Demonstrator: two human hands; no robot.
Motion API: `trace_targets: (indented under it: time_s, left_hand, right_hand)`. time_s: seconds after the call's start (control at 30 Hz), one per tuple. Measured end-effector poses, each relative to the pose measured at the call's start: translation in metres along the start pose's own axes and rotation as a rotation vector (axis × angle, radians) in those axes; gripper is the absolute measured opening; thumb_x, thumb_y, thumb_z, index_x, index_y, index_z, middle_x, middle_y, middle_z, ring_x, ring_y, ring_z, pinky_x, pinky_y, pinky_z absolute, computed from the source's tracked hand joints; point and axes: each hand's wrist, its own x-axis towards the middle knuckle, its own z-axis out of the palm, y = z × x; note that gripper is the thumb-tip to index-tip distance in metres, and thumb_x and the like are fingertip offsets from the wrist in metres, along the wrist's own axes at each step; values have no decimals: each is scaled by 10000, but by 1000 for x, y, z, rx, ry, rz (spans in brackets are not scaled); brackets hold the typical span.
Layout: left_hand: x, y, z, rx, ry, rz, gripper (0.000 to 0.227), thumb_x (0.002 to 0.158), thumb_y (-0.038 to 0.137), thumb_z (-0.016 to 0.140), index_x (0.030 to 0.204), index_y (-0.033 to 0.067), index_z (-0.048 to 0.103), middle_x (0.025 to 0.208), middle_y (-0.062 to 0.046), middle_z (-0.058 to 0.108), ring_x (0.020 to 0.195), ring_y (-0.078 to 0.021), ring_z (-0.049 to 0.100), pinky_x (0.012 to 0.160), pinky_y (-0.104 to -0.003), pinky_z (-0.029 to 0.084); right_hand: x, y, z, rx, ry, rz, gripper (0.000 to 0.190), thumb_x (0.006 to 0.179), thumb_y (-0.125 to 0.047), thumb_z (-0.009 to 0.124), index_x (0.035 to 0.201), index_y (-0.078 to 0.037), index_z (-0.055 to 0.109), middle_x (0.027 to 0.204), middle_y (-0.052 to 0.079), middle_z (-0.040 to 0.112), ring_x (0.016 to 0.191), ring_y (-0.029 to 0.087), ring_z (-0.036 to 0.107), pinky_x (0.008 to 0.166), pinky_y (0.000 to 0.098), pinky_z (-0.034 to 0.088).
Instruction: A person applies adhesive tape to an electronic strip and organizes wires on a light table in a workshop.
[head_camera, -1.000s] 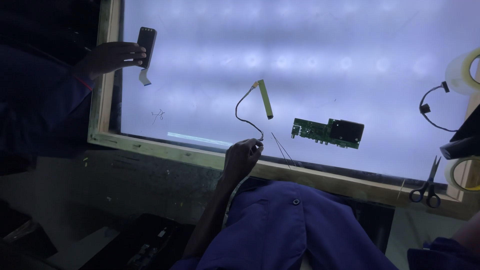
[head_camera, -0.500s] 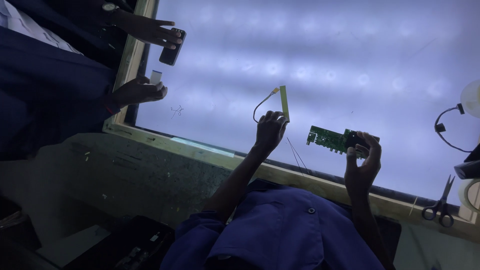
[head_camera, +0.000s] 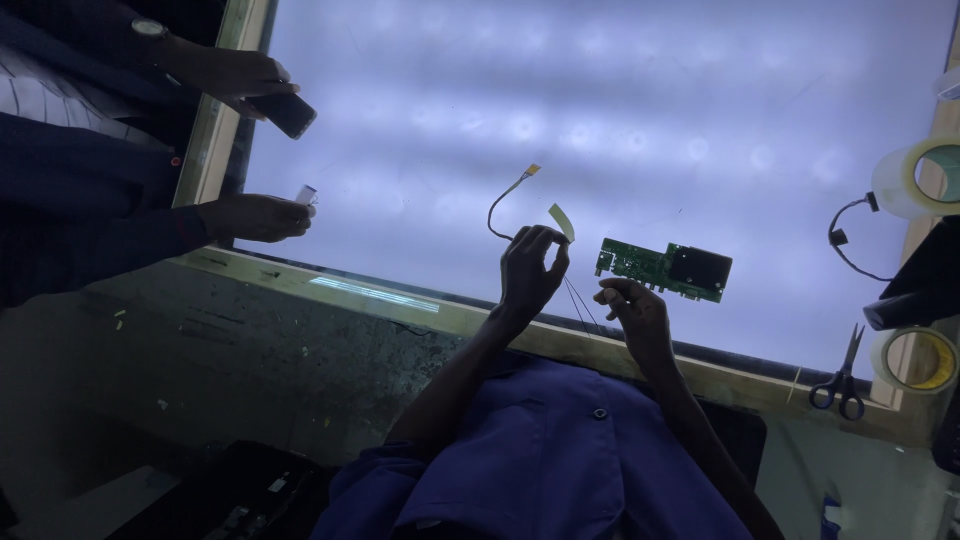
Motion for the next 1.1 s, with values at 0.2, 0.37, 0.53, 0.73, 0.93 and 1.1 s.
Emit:
trace_targets:
  time_s: [0.2,0.37,0.53,0.73,0.93,1.1]
  left_hand:
    - [-17,66,-19,-83,34,177,16,863,92,667,859,105,677,940,-68,705,979,-271,684,786,-364,551]
    - [-15,101,-45,-212,73,159,34,862,98,684,891,87,696,1030,-86,736,1055,-300,692,839,-386,565]
    - [-15,120,-67,-132,114,418,114,877,108,635,944,81,723,1095,-105,734,1037,-289,708,834,-358,562]
    - [-18,131,-77,-146,176,475,174,825,67,667,975,83,752,1063,-115,748,988,-282,724,823,-339,577]
    - [-15,147,-92,-344,123,358,140,840,51,675,967,35,734,994,-125,751,911,-309,730,812,-367,588]
    - [-8,164,-107,-472,79,201,109,811,16,732,913,-17,711,886,-164,737,858,-369,726,754,-420,591]
  right_hand:
    - [-3,-29,17,412,-108,45,348,980,-236,551,1163,45,646,945,148,663,904,183,637,692,325,552]
    - [-25,-99,14,485,-91,-4,329,977,-217,539,1143,47,645,862,76,606,773,71,526,695,250,506]
    - [-33,-86,2,468,-97,-114,241,952,-129,563,1018,79,664,780,123,653,787,151,623,719,296,486]
    - [-42,-104,-9,401,-100,-173,241,953,-90,528,1001,95,674,804,180,689,866,195,645,734,330,496]
    - [-51,-139,-6,324,-70,-247,197,937,-58,551,840,72,664,713,150,647,736,184,635,686,345,504]
    - [-58,-153,-9,186,-56,-327,182,924,-53,586,817,43,697,704,147,666,699,196,658,658,341,513]
